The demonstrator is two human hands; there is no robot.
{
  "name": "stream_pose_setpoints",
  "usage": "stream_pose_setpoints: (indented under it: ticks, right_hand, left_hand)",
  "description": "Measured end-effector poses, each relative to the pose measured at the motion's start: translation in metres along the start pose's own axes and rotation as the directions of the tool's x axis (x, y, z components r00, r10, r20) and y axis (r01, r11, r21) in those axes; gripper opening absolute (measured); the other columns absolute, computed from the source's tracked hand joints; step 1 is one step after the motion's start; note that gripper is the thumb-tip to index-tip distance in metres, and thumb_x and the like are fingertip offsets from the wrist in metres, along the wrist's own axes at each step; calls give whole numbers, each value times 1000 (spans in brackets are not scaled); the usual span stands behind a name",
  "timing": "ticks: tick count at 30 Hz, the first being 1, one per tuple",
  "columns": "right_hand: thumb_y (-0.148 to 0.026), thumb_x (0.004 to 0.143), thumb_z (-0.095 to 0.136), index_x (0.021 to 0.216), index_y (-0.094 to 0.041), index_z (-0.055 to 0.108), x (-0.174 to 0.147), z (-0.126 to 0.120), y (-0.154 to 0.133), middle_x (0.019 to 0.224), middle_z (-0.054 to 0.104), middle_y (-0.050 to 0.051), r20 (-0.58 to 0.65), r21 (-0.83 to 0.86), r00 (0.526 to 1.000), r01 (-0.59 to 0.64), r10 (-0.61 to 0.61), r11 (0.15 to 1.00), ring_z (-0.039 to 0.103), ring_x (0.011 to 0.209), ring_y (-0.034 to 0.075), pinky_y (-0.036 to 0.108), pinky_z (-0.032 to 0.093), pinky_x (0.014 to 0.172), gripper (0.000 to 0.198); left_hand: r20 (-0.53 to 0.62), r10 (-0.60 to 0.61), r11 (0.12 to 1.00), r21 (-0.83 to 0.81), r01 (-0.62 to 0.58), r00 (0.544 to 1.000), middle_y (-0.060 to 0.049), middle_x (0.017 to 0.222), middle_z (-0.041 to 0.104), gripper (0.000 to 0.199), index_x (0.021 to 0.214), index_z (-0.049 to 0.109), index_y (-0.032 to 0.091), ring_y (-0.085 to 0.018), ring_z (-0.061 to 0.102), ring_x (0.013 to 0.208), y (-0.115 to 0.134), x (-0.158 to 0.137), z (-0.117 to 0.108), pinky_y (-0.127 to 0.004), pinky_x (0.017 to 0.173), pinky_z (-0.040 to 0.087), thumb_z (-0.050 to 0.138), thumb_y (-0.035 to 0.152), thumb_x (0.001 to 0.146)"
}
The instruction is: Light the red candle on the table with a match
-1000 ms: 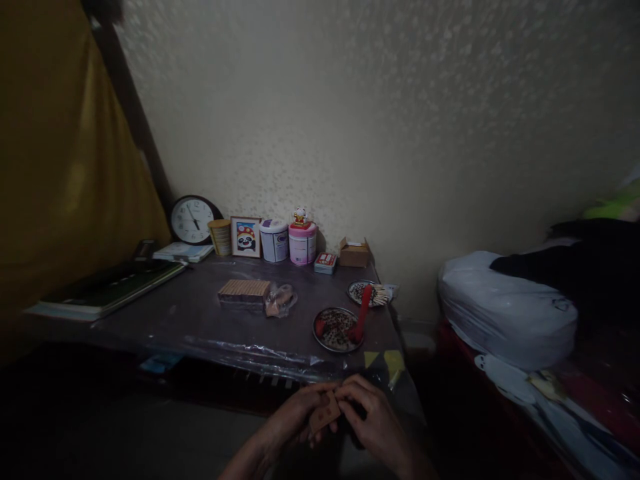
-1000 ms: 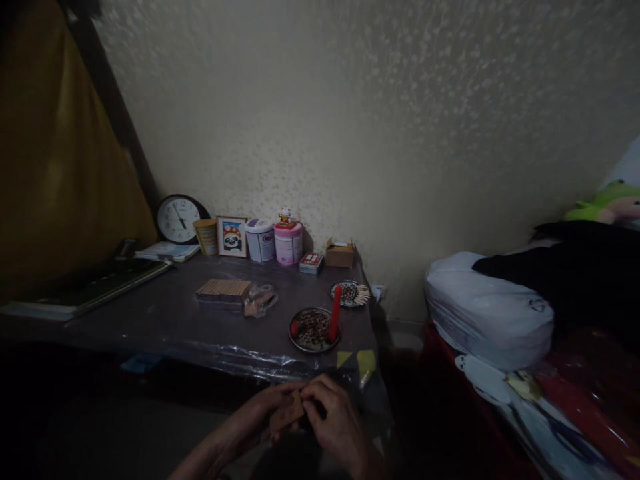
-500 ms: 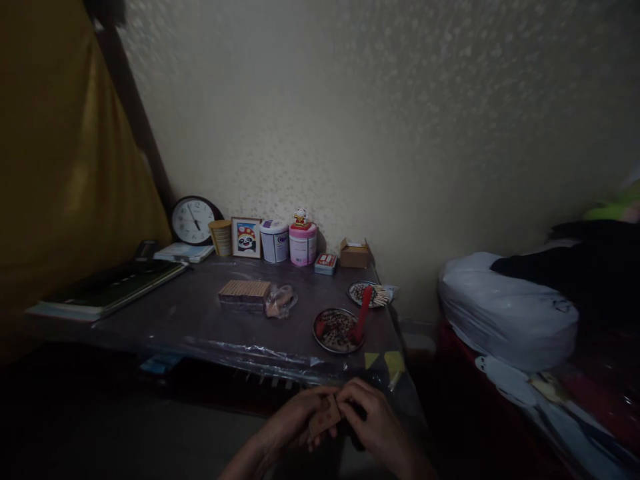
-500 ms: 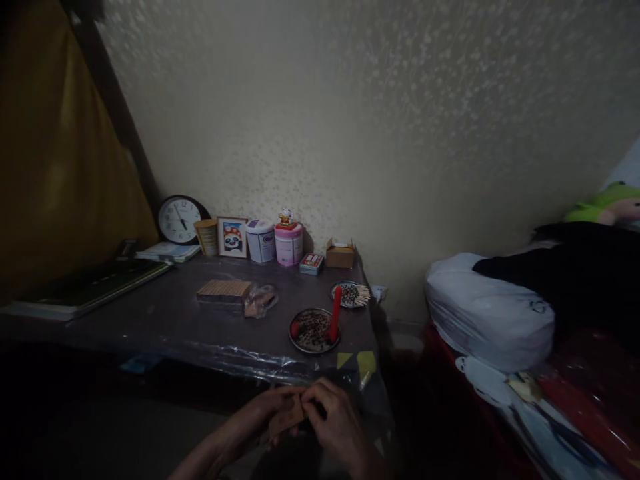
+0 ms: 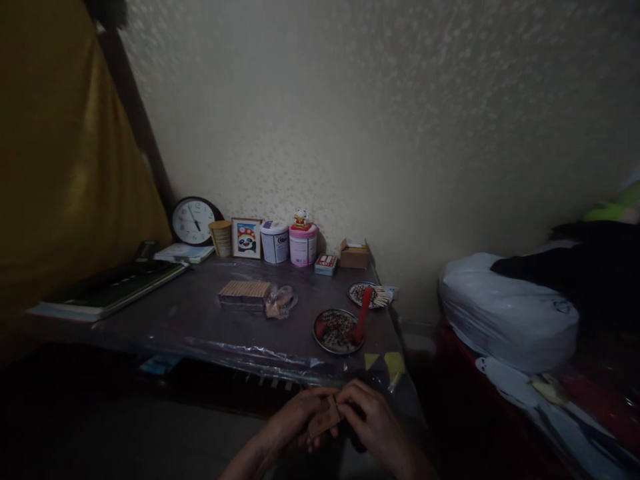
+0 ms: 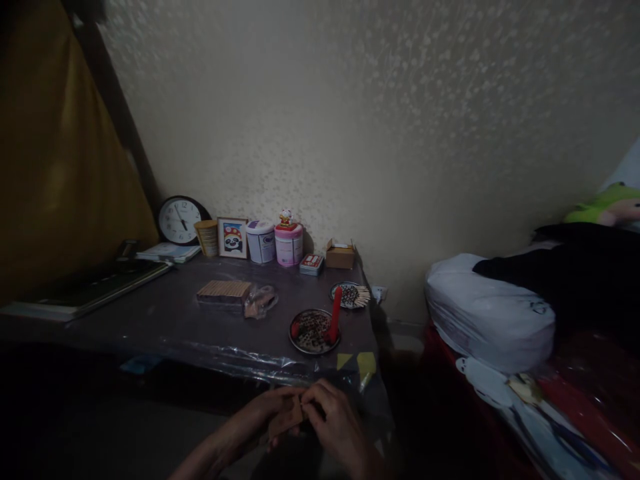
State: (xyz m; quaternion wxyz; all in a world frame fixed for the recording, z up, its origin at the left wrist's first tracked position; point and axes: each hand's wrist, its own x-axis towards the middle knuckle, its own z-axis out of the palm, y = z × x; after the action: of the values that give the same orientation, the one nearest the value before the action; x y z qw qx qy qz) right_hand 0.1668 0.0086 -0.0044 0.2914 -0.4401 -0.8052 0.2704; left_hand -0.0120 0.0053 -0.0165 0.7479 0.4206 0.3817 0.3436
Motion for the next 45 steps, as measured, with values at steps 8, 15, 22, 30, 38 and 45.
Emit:
stream_pose_setpoints:
  ticks: [8,15,22,30,38,45]
  right_hand:
    - [-13,87,51,78,-21,62,-1,2,4,80,62,-1,-6,-10,1000,15,-15,1000,61,76,13,22,44,72,16]
    - [-17,91,46,79,-22,59,0,2,3,81,60,-1,3,-41,999,48,-47,998,60,76,12,22,45,71,18]
    - [-16,90,43,80,-22,54,0,4,4,84,59,0,-12,-96,998,65,-67,993,59,78,13,23,45,72,17]
    - [-11,84,42,80,-21,57,4,1,11,79,61,2,-210,-84,978,-10,-8,996,61,75,15,25,48,69,19]
    - [-14,85,46,94,-24,65,5,1,6,88,64,3,-239,41,970,54,-42,998,63,83,16,24,49,75,23]
    - [-21,84,49,77,-20,61,5,0,7,77,61,2,-256,123,964,-40,70,992,61,73,17,25,47,66,13]
  left_hand:
    - [-11,-27,1000,10,28,1000,-3,63,66,46,110,60,12,-8,47,41,5,-4,4,-18,39,32,56,39,74]
    - [-11,-19,1000,15,19,1000,-3,63,66,45,110,61,13,-9,48,40,2,-1,2,-20,40,34,57,38,72]
    - [-3,6,1000,-19,-6,1000,-3,65,68,43,110,60,13,-9,49,41,-7,6,-5,-19,39,33,56,37,74]
    - [-101,63,997,-39,-68,993,-3,64,67,50,115,53,11,-12,51,44,-3,9,-6,-20,38,33,51,30,69]
    - [-184,123,980,-130,-148,975,-3,72,68,53,118,52,13,-16,60,60,1,7,-4,-23,49,37,54,28,67]
    - [-225,146,982,-82,-168,963,-2,84,69,54,119,55,17,-16,62,70,6,4,0,-26,65,44,58,23,65]
